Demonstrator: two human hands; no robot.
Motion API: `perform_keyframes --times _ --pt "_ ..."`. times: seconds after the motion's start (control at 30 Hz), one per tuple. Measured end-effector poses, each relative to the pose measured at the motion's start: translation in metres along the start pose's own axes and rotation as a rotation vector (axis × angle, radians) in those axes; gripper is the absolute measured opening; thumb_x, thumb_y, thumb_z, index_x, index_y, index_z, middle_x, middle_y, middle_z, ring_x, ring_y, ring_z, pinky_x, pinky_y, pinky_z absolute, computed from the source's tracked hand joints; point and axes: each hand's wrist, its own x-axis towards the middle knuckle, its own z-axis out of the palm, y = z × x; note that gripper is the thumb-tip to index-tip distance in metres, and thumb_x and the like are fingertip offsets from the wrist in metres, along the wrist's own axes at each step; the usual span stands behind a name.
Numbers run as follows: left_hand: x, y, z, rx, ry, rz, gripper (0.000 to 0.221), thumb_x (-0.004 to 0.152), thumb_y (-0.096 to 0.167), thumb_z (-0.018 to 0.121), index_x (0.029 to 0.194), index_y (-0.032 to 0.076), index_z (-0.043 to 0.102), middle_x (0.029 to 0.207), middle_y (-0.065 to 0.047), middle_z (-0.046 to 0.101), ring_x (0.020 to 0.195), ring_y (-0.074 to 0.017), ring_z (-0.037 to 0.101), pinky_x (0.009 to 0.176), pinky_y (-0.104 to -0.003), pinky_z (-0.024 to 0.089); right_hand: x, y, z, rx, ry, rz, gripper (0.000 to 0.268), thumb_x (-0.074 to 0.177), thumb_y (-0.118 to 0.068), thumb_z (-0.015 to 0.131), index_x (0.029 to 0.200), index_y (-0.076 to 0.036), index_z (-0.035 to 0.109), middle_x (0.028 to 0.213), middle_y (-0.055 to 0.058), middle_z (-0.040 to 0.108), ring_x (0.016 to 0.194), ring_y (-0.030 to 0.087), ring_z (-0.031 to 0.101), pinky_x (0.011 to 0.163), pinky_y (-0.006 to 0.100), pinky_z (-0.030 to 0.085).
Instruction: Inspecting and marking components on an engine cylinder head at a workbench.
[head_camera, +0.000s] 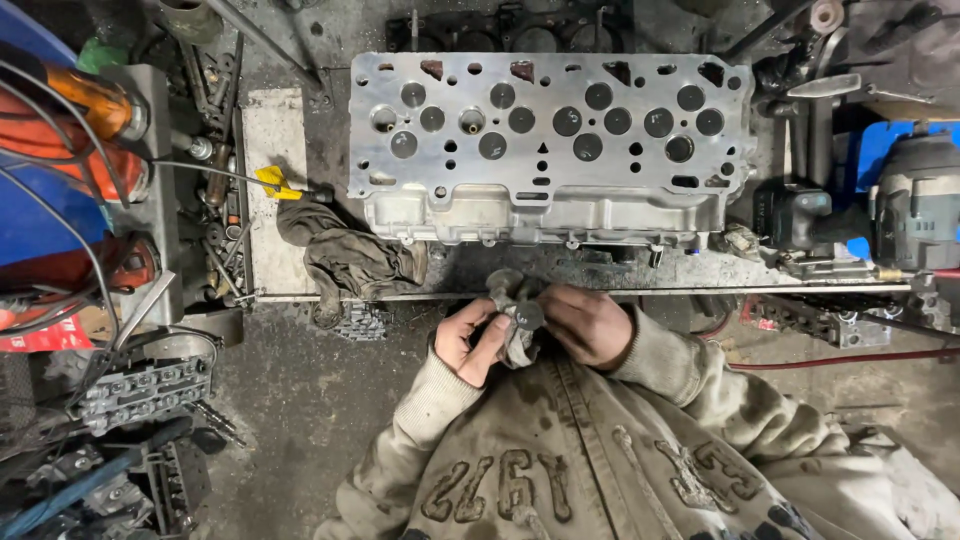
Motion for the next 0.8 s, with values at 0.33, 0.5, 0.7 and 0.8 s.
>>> perform_keyframes --times 0.33,0.5,0.7,0.8 --pt "0.006 0.01 0.012 0.076 -0.081 0.179 0.014 0.099 0.011 0.067 0.094 0.0 0.06 0.077 0.0 0.064 0.071 -0.0039 0.055 0.065 -0.023 0.048 -0.009 -0.006 -0.005 -0.066 0.291 -0.089 0.026 0.081 -0.005 0.078 0.104 -0.003 0.068 0.103 0.012 0.071 0.097 0.031 0.073 0.081 0.04 0.061" --pt "0.008 0.025 0.018 0.185 -0.021 0.144 0.015 0.095 0.011 0.071 0.089 0.001 0.061 0.069 0.0 0.062 0.063 -0.0048 0.055 0.055 -0.025 0.046 -0.025 -0.001 -0.006 -0.078 0.202 -0.175 0.035 0.075 0.002 0.072 0.11 0.005 0.065 0.112 0.022 0.068 0.102 0.039 0.07 0.089 0.045 0.06" --pt "0.012 0.018 0.015 0.172 -0.003 0.202 0.015 0.097 0.012 0.069 0.089 0.002 0.061 0.069 0.0 0.065 0.062 -0.0055 0.059 0.056 -0.025 0.049 -0.008 -0.012 -0.012 -0.069 0.201 -0.134 0.039 0.077 0.006 0.067 0.115 0.008 0.065 0.117 0.023 0.068 0.105 0.042 0.07 0.09 0.044 0.059" --pt "0.012 0.021 0.009 0.211 0.031 0.227 0.017 0.098 0.012 0.07 0.088 0.002 0.061 0.067 0.0 0.063 0.061 -0.0059 0.058 0.056 -0.025 0.048 0.007 -0.014 -0.009 -0.097 0.208 -0.149 0.044 0.074 0.008 0.065 0.118 0.009 0.064 0.118 0.023 0.067 0.103 0.041 0.068 0.09 0.044 0.057"
